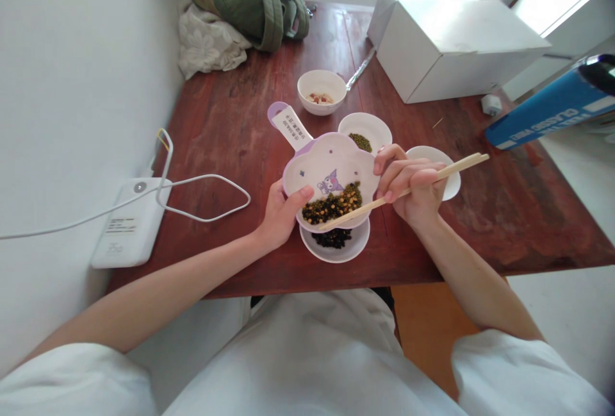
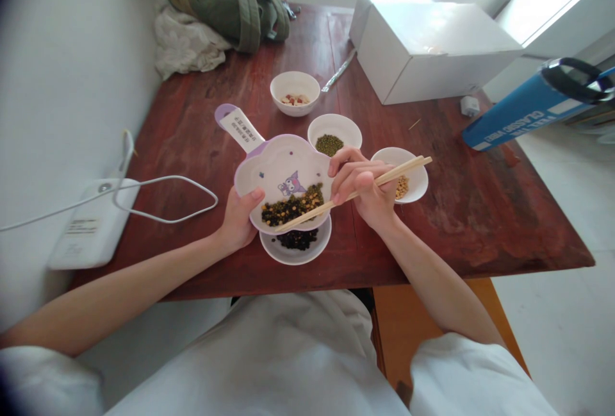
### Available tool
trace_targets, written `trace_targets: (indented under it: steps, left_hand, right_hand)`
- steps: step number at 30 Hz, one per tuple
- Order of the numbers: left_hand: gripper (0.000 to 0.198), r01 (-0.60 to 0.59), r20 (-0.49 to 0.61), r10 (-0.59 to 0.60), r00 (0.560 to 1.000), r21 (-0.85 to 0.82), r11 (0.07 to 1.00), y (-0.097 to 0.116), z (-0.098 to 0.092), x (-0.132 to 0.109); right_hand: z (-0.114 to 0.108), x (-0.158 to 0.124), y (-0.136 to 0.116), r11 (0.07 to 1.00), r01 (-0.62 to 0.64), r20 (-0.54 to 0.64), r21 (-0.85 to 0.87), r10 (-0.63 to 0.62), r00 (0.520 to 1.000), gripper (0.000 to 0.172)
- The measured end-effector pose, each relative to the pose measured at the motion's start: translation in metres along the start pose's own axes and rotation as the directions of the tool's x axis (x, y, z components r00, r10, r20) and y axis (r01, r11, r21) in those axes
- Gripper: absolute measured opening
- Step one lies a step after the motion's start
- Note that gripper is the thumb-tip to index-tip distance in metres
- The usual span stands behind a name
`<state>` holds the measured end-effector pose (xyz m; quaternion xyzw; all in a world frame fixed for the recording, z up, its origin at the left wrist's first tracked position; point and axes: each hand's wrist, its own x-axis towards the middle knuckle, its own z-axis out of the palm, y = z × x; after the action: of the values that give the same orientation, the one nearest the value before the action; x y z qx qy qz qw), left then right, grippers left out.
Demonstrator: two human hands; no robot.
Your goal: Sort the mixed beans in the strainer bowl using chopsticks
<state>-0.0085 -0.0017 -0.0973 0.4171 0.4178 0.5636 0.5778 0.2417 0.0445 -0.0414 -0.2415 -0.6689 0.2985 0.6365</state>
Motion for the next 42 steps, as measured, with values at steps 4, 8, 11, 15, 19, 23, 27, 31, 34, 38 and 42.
trace_targets:
  steps: [4, 8, 11, 15, 19, 23, 27, 31, 34, 38, 42]
  left_hand:
    - [0.067, 0.011, -0.007, -0.011, 1.000, 0.004, 1.000, 0.000, 0.000, 0.000]
    - [0.068, 0.004, -0.007, -0.004, 1.000, 0.002, 1.000, 0.000, 0.001, 0.000]
    - [0.069, -0.003, -0.002, 0.003, 1.000, -0.009, 1.000, 0.000, 0.001, 0.001]
    - [0.070, -0.006, -0.007, 0.006, 1.000, -0.002, 1.000, 0.000, 0.000, 0.000]
    - [0.073, -0.014, -0.005, 0.014, 1.000, 0.002, 1.000, 0.000, 0.000, -0.001]
    - [0.069, -0.020, -0.011, 0.020, 1.000, 0.016, 1.000, 0.002, 0.001, -0.001]
    - [0.070, -0.004, -0.008, 0.004, 1.000, 0.006, 1.000, 0.004, 0.002, -0.001]
    - [0.071, 0.001, -0.011, -0.001, 1.000, -0.001, 1.000, 0.003, 0.001, -0.001]
    - [0.071, -0.009, -0.006, 0.009, 1.000, 0.018, 1.000, 0.001, 0.000, -0.001]
    - [0.069, -0.017, -0.008, 0.017, 1.000, 0.013, 1.000, 0.000, -0.001, 0.000]
    - [0.068, -0.011, -0.007, 0.011, 1.000, 0.002, 1.000, 0.001, -0.001, 0.000]
  right_hand:
    - [0.004, 0.003, 0.000, 1.000, 0.012, -0.115, 0.005, -0.011, 0.993, 0.082]
    - [0.002, 0.002, -0.001, 1.000, 0.012, -0.124, -0.026, -0.015, 0.992, 0.082]
    - [0.000, -0.002, -0.002, 0.998, 0.029, -0.085, -0.059, -0.034, 0.996, 0.080]
    - [0.002, -0.005, -0.005, 0.996, 0.074, -0.026, -0.045, -0.076, 0.997, 0.076]
    - [0.004, -0.006, -0.008, 0.997, 0.074, 0.037, -0.025, -0.073, 0.997, 0.075]
    - [0.000, -0.005, -0.005, 0.996, 0.080, 0.003, -0.045, -0.080, 0.997, 0.076]
    - [-0.003, -0.006, -0.001, 0.991, 0.098, -0.017, -0.092, -0.100, 0.995, 0.073]
    - [-0.001, -0.006, -0.004, 0.987, 0.108, 0.022, -0.120, -0.106, 0.994, 0.071]
    - [0.001, -0.006, -0.006, 0.985, 0.096, 0.039, -0.147, -0.091, 0.995, 0.074]
    - [0.001, -0.007, -0.007, 0.983, 0.089, 0.071, -0.161, -0.078, 0.994, 0.075]
    - [0.001, -0.009, -0.007, 0.989, 0.082, 0.086, -0.122, -0.072, 0.994, 0.071]
